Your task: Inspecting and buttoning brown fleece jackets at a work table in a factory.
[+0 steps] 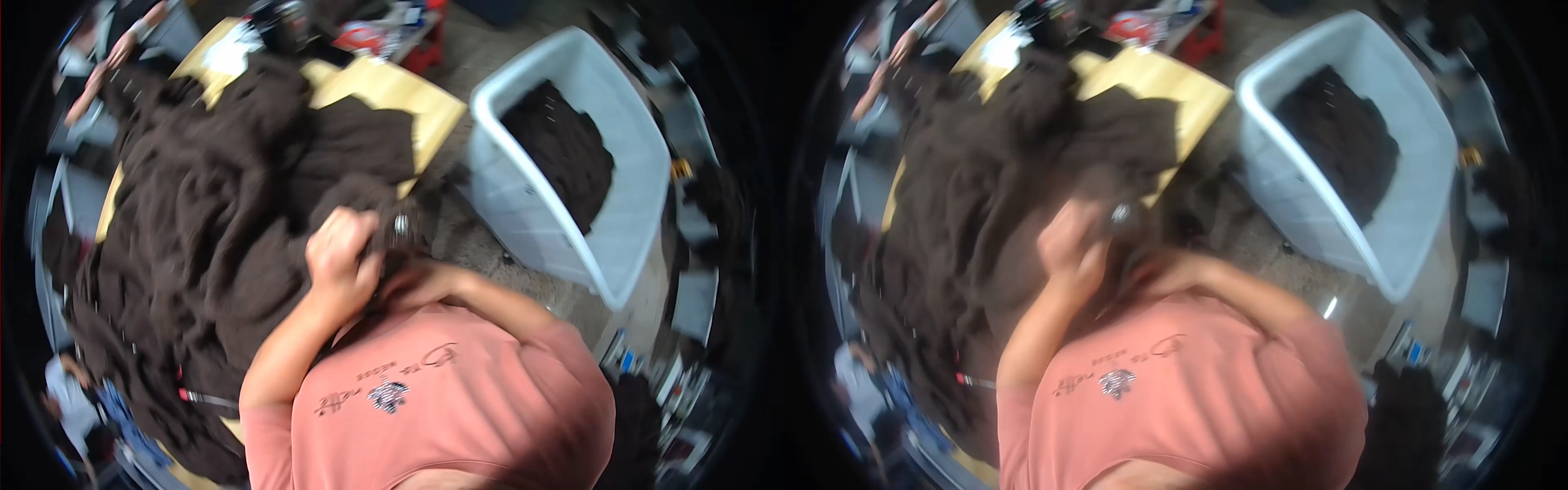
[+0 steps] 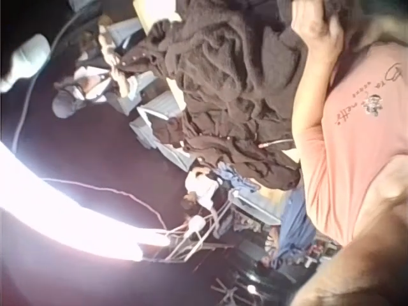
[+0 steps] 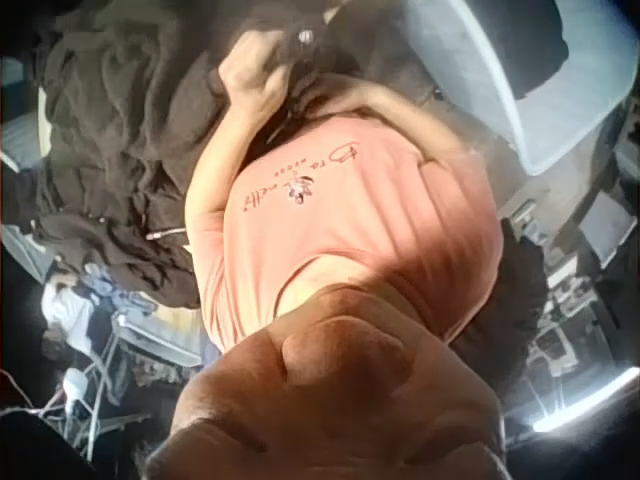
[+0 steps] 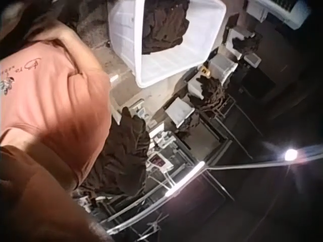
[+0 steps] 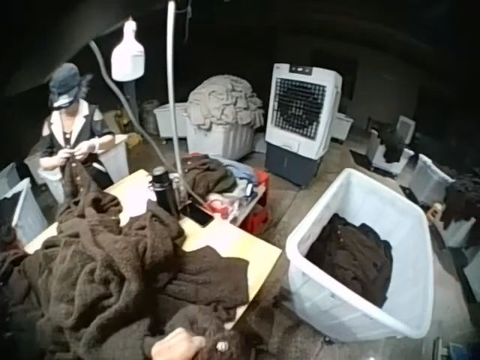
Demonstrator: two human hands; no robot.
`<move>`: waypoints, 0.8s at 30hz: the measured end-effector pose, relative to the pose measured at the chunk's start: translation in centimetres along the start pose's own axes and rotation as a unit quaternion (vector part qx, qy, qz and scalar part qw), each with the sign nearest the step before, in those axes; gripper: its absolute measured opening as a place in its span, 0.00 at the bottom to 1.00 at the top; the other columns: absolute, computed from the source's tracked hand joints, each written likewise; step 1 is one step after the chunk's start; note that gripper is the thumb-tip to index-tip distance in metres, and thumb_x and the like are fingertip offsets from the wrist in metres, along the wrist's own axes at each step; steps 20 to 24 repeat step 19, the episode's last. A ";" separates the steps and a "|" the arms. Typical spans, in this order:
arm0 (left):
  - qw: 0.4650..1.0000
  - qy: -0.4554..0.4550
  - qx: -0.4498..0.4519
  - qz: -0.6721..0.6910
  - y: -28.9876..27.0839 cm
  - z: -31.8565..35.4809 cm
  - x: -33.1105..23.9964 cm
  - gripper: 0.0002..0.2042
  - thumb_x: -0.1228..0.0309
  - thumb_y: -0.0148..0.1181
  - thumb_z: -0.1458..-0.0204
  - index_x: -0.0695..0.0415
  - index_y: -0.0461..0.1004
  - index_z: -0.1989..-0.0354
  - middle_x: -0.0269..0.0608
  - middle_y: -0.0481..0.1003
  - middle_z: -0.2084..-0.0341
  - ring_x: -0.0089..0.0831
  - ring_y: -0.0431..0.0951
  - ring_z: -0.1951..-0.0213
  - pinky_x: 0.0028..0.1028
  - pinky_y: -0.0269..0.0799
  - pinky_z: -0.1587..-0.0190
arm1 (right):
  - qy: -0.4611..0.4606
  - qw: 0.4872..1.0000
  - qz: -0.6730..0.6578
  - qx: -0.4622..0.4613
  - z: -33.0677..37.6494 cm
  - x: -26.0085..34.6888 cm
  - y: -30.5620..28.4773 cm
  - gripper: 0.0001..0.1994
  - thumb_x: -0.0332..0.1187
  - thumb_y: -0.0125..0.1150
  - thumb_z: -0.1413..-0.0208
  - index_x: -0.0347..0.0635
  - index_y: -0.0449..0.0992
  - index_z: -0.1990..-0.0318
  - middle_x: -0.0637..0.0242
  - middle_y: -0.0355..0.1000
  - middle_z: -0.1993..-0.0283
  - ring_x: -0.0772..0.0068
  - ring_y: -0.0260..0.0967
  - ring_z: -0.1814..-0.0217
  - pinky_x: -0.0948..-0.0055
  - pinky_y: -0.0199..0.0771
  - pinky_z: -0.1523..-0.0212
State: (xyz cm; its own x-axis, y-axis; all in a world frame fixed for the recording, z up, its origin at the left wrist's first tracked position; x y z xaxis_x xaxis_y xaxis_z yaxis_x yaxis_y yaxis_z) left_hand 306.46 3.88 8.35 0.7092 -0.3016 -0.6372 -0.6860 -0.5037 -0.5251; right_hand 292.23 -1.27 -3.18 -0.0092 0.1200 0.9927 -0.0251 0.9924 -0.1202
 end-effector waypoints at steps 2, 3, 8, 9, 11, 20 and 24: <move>0.979 0.131 0.000 0.156 0.0 -2.7 -4.8 0.12 0.80 0.53 0.75 0.67 0.70 0.76 0.47 0.66 0.82 0.42 0.67 0.81 0.32 0.65 0.79 | -0.192 0.975 0.011 -0.113 -3.0 6.8 -1.4 0.09 0.36 0.56 0.51 0.40 0.75 0.70 0.63 0.69 0.59 0.73 0.66 0.54 0.71 0.66 0.53; 0.956 0.198 0.046 0.212 0.4 -3.7 -6.3 0.11 0.78 0.55 0.72 0.68 0.70 0.76 0.46 0.67 0.82 0.41 0.68 0.81 0.33 0.66 0.79 | -0.188 0.970 0.030 -0.149 -2.9 6.8 -2.2 0.09 0.36 0.56 0.51 0.40 0.75 0.70 0.63 0.69 0.59 0.73 0.66 0.54 0.71 0.66 0.53; 0.867 0.244 0.307 0.308 -0.6 -9.9 -11.5 0.11 0.70 0.64 0.59 0.66 0.72 0.79 0.48 0.72 0.78 0.48 0.75 0.76 0.37 0.73 0.69 | -0.213 0.937 0.061 -0.271 -1.8 7.5 -4.1 0.12 0.39 0.56 0.50 0.38 0.75 0.65 0.57 0.70 0.58 0.69 0.67 0.52 0.68 0.67 0.52; 0.886 0.141 0.163 0.410 0.3 -9.3 -13.1 0.10 0.73 0.61 0.58 0.67 0.70 0.82 0.48 0.71 0.80 0.47 0.73 0.78 0.36 0.72 0.72 | -0.220 0.929 0.064 -0.291 -1.1 7.6 -4.4 0.13 0.39 0.55 0.49 0.38 0.75 0.64 0.55 0.70 0.58 0.68 0.67 0.51 0.67 0.67 0.52; 0.893 0.179 0.146 0.385 1.2 -13.1 -13.9 0.09 0.73 0.59 0.58 0.67 0.70 0.81 0.47 0.71 0.79 0.46 0.73 0.77 0.35 0.72 0.72 | -0.239 0.913 0.070 -0.323 0.3 7.9 -4.7 0.14 0.40 0.55 0.49 0.37 0.75 0.63 0.52 0.71 0.58 0.66 0.68 0.50 0.66 0.67 0.52; 0.905 0.330 -0.122 0.239 16.0 -32.6 -24.0 0.09 0.70 0.48 0.51 0.61 0.73 0.69 0.42 0.71 0.73 0.35 0.73 0.71 0.31 0.71 0.68 | -0.123 0.747 0.348 -0.553 21.1 8.0 -23.6 0.22 0.29 0.61 0.54 0.39 0.66 0.49 0.52 0.67 0.54 0.54 0.70 0.62 0.66 0.73 0.66; 0.905 0.330 -0.122 0.239 16.0 -32.6 -24.0 0.09 0.70 0.48 0.51 0.61 0.73 0.69 0.42 0.71 0.73 0.35 0.73 0.71 0.31 0.71 0.68 | -0.123 0.747 0.348 -0.553 21.1 8.0 -23.6 0.22 0.29 0.61 0.54 0.39 0.66 0.49 0.52 0.67 0.54 0.54 0.70 0.62 0.66 0.73 0.66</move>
Point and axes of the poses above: each hand's wrist, its own z-axis away from the middle knuckle, its own y-axis out of the palm, x = y × z, the point moved 2 cm from there along -z, towards the middle knuckle
